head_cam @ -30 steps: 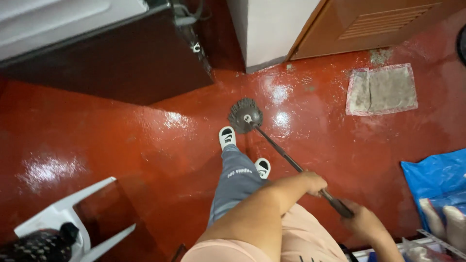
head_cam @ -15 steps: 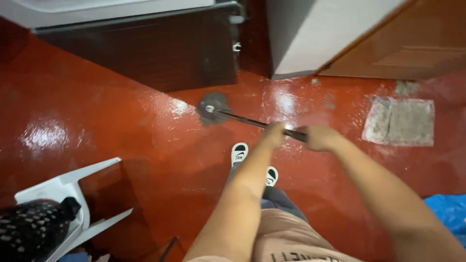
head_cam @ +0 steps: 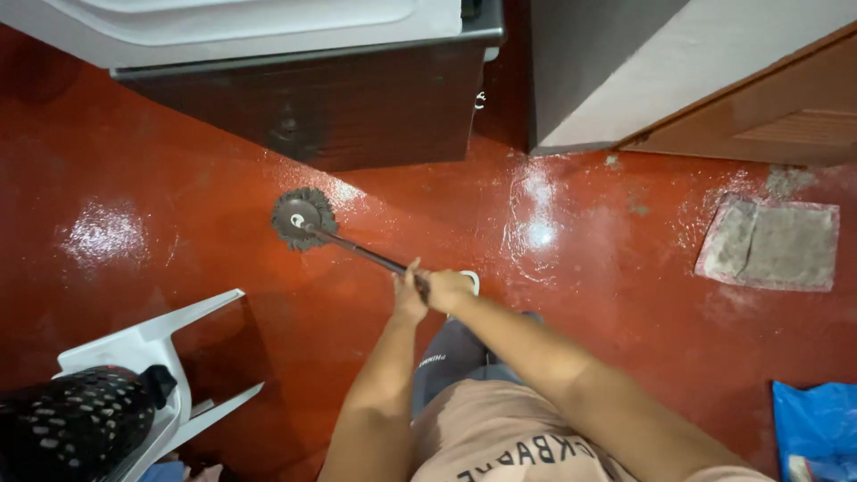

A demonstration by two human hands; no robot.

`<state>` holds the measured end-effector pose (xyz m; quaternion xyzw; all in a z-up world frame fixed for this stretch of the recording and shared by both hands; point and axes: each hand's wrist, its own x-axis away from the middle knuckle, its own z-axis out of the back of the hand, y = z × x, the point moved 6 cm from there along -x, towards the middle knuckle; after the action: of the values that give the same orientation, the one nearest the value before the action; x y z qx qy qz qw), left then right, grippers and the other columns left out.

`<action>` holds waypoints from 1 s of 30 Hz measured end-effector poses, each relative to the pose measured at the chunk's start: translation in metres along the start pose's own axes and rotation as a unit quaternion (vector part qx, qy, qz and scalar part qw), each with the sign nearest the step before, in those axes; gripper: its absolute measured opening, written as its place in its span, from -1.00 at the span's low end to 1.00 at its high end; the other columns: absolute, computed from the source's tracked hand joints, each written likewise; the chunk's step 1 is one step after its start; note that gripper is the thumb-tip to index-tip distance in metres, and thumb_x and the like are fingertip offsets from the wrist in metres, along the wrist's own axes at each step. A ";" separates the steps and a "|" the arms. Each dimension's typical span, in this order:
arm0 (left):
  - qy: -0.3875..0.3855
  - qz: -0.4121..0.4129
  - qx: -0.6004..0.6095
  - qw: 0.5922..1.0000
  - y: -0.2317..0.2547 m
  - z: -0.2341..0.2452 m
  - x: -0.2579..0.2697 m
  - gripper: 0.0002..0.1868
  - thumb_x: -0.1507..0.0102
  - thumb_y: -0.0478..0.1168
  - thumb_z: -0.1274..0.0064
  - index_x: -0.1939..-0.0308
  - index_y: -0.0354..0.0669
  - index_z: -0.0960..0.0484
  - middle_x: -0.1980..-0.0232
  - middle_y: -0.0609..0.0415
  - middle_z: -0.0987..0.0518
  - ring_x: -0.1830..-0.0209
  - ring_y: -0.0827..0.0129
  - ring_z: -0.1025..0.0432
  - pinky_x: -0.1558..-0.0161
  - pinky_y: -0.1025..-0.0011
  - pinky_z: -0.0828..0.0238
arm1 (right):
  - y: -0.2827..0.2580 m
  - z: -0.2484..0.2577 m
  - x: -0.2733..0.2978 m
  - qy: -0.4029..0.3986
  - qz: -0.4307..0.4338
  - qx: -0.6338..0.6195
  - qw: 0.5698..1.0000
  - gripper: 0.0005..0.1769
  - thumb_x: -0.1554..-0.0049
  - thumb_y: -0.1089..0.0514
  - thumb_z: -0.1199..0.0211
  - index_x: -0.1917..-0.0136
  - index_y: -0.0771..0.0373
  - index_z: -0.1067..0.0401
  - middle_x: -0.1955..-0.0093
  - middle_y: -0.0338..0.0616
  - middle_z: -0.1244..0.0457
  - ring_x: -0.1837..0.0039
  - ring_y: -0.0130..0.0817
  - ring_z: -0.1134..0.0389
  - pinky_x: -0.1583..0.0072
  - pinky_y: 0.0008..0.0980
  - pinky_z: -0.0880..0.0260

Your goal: The person mops a red floor using a spin mop, moving back and forth across the room. They clean around various obstacles, including a white plastic chair, a refrigerator, and stacked blue sacks.

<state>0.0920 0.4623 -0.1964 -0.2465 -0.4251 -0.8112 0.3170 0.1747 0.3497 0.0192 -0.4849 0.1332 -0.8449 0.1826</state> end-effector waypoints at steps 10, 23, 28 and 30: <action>-0.142 -0.006 -0.233 0.962 0.147 -0.123 0.014 -0.02 -0.16 -0.19 -0.27 -0.46 0.79 -0.05 -0.67 -0.10 0.00 -0.69 -0.13 0.36 -0.51 -0.28 0.43 | 0.122 0.086 0.088 0.032 -0.103 -0.030 0.994 -0.44 -0.16 -0.13 -0.20 -0.40 -0.03 -0.45 -0.23 0.04 -0.42 -0.36 0.00 -0.39 -0.35 0.00 -0.40; -0.318 -0.226 -0.201 0.898 0.443 -0.185 0.280 -0.73 -0.41 -0.07 0.13 -0.19 0.41 -0.43 -0.14 -0.11 -0.68 -0.28 0.06 -0.52 -0.29 0.11 -0.41 | 0.392 0.060 0.273 0.084 -0.247 -0.108 0.959 -0.34 -0.06 0.00 -0.25 -0.46 -0.23 -0.41 -0.31 0.03 -0.41 -0.40 0.04 -0.37 -0.35 -0.05 -0.42; -0.352 -0.364 -0.348 0.789 0.421 -0.405 0.300 -0.59 -0.24 0.29 0.10 -0.08 0.36 -0.42 -0.14 -0.01 -0.69 -0.32 0.02 -0.46 -0.37 -0.20 0.02 | 0.507 0.015 0.368 0.094 -0.321 -0.100 0.937 -0.35 -0.04 -0.17 -0.24 -0.43 -0.35 -0.42 -0.27 -0.04 -0.43 -0.36 -0.01 -0.41 -0.25 -0.03 -0.43; -0.348 -0.402 -0.354 0.770 0.423 -0.463 0.319 -0.51 -0.13 0.43 0.16 0.08 0.33 -0.49 -0.09 0.10 -0.71 -0.32 -0.04 -0.41 -0.44 -0.42 0.41 | 0.533 0.001 0.408 0.117 -0.330 -0.103 0.931 -0.30 -0.01 -0.10 -0.25 -0.44 -0.48 -0.36 -0.24 -0.13 -0.44 -0.33 -0.06 -0.44 -0.16 -0.06 -0.45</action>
<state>0.1215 -0.2120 0.0037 -0.4133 -0.2495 -0.8162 -0.3172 0.0816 -0.3075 0.1199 -0.4157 0.0725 -0.8896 -0.1750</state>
